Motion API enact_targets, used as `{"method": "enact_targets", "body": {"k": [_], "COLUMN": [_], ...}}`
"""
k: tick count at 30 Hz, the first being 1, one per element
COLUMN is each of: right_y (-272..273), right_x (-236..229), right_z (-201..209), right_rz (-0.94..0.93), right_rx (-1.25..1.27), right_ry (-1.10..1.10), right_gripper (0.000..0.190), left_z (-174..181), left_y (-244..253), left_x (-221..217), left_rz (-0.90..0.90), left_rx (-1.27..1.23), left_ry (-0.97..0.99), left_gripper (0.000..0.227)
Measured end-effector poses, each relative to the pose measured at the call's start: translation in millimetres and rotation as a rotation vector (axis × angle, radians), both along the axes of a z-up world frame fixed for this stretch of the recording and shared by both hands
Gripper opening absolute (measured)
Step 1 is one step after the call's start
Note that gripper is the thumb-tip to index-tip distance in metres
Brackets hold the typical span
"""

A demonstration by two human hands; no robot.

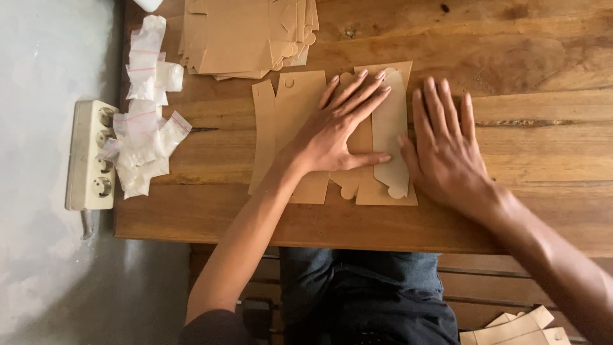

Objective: The person folds flat cardboard pieces into box shapes by hand. They repeatedly fold flaps, press creases, and align edges to form the box structure. The person handles multiple cardboard pieces one at a time on a wooden table.

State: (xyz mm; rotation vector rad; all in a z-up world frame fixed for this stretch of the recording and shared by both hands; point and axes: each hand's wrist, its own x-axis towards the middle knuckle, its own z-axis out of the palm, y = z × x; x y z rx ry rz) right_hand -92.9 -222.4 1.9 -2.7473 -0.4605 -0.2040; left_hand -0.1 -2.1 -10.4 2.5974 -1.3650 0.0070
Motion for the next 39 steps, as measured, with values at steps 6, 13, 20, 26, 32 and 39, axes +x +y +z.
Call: {"method": "enact_targets", "body": {"k": [6, 13, 20, 26, 32, 39], "right_y": [9.1, 6.8, 5.1, 0.6, -2.0, 0.2], "right_x": [-50.9, -37.4, 8.2, 55.2, 92.8, 81.1], "right_z": [3.3, 1.6, -2.2, 0.2, -0.1, -7.1], "right_rz": [-0.032, -0.026, -0.047, -0.070, -0.153, -0.153], "right_rx": [-0.008, -0.010, 0.000, 0.020, 0.043, 0.051], "right_ry": [-0.021, -0.013, 0.056, 0.088, 0.163, 0.051], "right_gripper": [0.069, 0.071, 0.074, 0.074, 0.076, 0.072], "left_z": [0.0, -1.6, -2.7, 1.9, 2.5, -2.2], "left_y": [0.1, -0.3, -0.7, -0.7, -1.1, -1.2], "left_x": [0.0, -0.2, -0.1, -2.2, -1.3, -0.1], "left_rz": [-0.008, -0.003, 0.005, 0.007, 0.003, 0.006], "left_rx": [-0.030, -0.047, -0.053, -0.081, -0.097, -0.097], "left_ry": [0.046, 0.009, 0.018, 0.041, 0.049, 0.054], "left_gripper": [0.110, 0.111, 0.110, 0.108, 0.107, 0.109]}}
